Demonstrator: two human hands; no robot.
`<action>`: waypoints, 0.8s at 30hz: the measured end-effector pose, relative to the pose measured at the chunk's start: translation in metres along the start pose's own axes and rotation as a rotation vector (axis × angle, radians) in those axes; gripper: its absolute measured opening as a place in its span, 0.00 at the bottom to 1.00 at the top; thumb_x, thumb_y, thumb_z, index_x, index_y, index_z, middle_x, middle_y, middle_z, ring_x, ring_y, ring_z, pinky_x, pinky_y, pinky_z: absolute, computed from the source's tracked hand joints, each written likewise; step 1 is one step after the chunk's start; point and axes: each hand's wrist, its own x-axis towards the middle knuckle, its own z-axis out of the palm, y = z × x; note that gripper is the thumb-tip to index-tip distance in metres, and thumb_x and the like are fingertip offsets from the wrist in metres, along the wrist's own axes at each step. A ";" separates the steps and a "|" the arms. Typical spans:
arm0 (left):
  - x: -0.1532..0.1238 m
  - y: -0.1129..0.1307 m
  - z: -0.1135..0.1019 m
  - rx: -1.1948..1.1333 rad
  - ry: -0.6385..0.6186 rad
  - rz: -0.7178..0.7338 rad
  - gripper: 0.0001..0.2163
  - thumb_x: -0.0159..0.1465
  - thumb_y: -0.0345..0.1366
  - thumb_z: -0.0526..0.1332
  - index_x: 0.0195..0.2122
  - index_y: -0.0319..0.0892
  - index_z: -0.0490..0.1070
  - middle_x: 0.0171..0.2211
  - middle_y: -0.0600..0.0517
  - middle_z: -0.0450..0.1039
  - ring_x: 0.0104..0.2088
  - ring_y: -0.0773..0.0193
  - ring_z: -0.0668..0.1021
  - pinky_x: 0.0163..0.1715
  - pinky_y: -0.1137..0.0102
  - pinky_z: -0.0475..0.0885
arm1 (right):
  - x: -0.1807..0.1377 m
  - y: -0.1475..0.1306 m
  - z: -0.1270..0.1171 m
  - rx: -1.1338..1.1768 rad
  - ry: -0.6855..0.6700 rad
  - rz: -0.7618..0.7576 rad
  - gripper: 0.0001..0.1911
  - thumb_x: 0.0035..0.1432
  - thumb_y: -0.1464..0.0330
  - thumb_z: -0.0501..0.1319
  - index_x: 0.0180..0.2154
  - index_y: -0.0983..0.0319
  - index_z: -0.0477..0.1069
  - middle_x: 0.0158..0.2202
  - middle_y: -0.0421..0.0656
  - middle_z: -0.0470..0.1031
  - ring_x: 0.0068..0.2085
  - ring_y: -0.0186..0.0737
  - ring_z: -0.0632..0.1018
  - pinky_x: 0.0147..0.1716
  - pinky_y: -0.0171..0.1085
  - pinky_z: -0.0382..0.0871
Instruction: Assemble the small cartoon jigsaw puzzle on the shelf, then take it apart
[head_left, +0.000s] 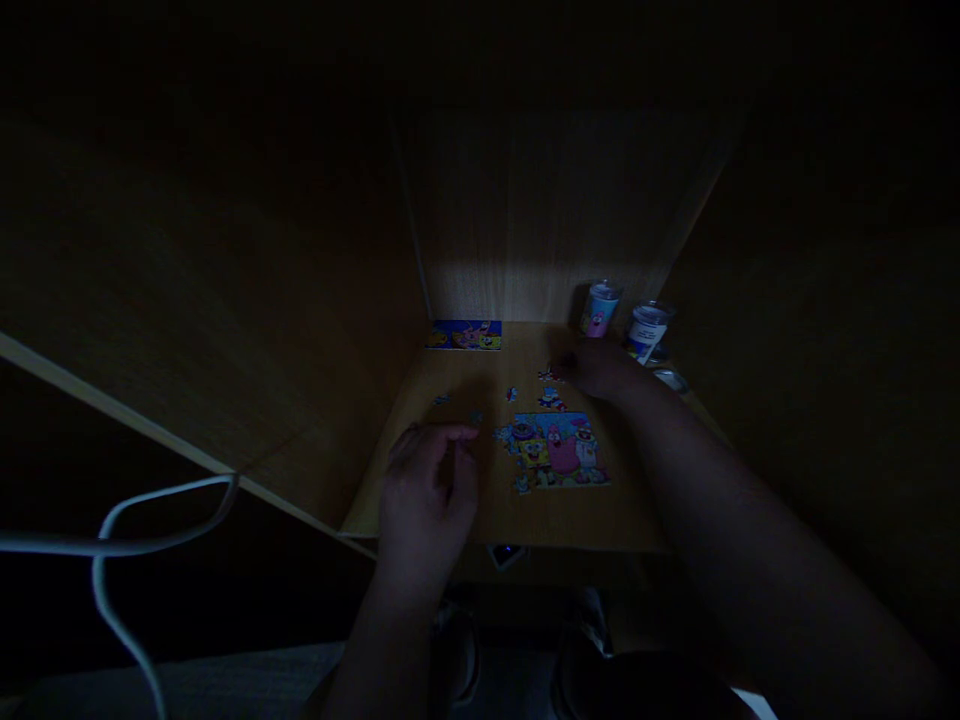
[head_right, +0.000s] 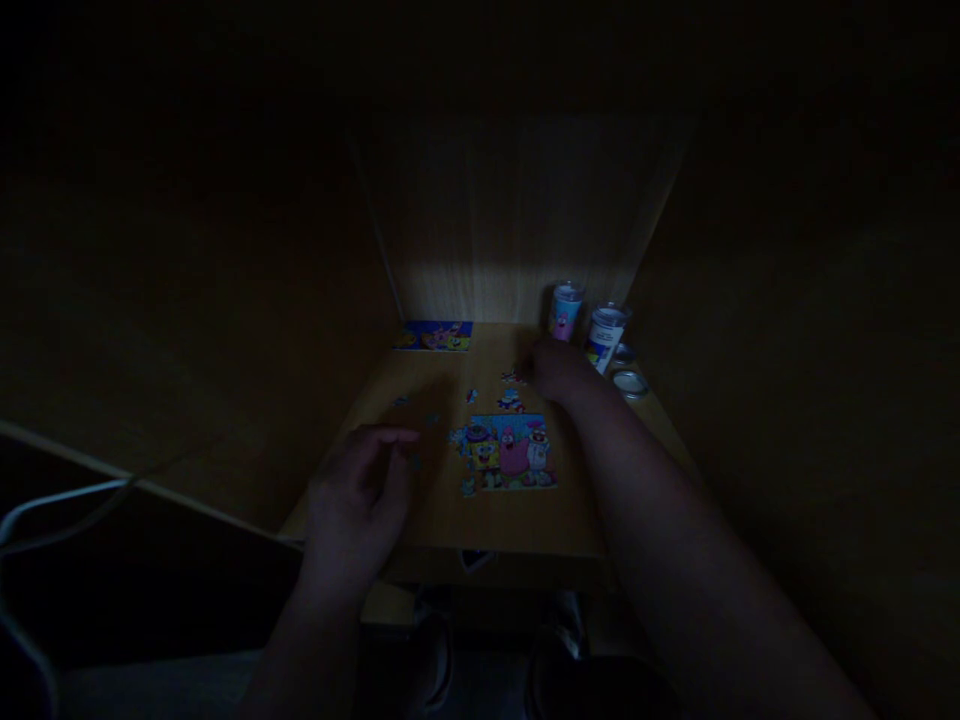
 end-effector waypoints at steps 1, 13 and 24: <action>0.001 0.001 0.001 -0.007 -0.038 0.029 0.08 0.71 0.27 0.60 0.44 0.45 0.77 0.40 0.52 0.82 0.43 0.57 0.83 0.48 0.61 0.75 | 0.001 0.001 0.002 0.009 0.008 -0.003 0.17 0.73 0.59 0.62 0.48 0.64 0.84 0.48 0.57 0.85 0.49 0.54 0.85 0.46 0.43 0.76; 0.000 0.000 0.001 -0.167 -0.494 0.297 0.11 0.66 0.23 0.61 0.41 0.47 0.78 0.44 0.53 0.83 0.46 0.56 0.79 0.49 0.56 0.71 | 0.002 -0.012 0.010 0.490 0.225 -0.204 0.01 0.66 0.71 0.69 0.40 0.61 0.80 0.41 0.44 0.86 0.41 0.41 0.84 0.43 0.37 0.74; 0.003 0.003 0.004 -0.069 -0.448 0.202 0.11 0.67 0.24 0.63 0.46 0.47 0.78 0.43 0.50 0.82 0.45 0.55 0.79 0.50 0.54 0.73 | -0.005 -0.020 0.008 0.852 -0.134 -0.326 0.10 0.64 0.62 0.70 0.44 0.59 0.80 0.41 0.42 0.84 0.37 0.37 0.80 0.39 0.36 0.74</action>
